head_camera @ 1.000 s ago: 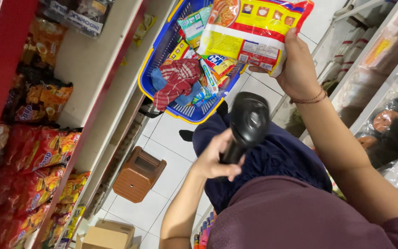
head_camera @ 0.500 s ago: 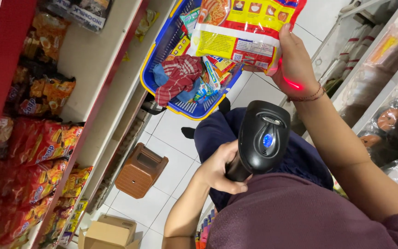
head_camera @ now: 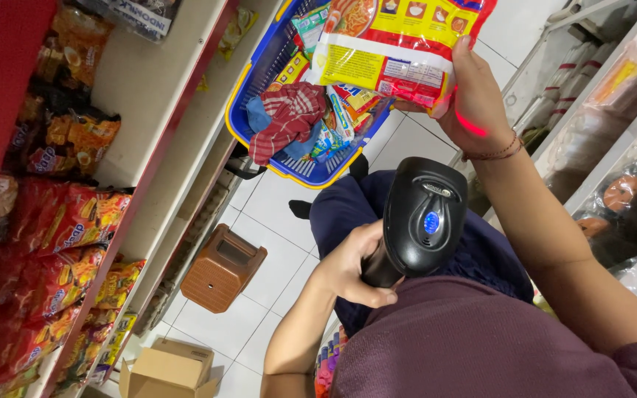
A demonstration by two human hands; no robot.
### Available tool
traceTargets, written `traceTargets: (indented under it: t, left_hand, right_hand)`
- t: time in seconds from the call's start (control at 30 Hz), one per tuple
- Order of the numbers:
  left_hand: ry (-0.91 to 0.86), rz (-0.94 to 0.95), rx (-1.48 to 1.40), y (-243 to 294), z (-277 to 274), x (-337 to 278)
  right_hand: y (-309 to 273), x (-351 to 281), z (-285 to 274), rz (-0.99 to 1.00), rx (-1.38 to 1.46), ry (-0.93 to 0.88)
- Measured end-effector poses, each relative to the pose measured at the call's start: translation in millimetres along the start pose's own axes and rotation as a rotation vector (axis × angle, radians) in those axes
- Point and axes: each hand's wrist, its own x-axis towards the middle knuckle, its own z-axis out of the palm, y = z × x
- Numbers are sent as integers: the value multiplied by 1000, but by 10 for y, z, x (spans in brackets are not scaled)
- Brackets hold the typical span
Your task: Wiping instant noodle packets with a cloth, scanning their barcodes, and placing them onto shelves in a grocery store.
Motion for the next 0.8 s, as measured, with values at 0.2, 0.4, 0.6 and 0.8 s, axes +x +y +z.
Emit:
traceTargets:
  t: [0.2, 0.4, 0.6, 0.8]
  left_hand:
    - [227, -159, 384, 282, -271, 37]
    - [794, -476, 1109, -683, -1856, 358]
    - [808, -719, 1312, -1261, -2752, 767]
    - [843, -690, 1525, -1386, -2625, 666]
  right_hand:
    - [18, 57, -259, -47, 0, 38]
    - [32, 14, -562, -128, -127, 112]
    - [202, -73, -522, -65, -152, 103]
    - [400, -77, -395, 8, -237, 121]
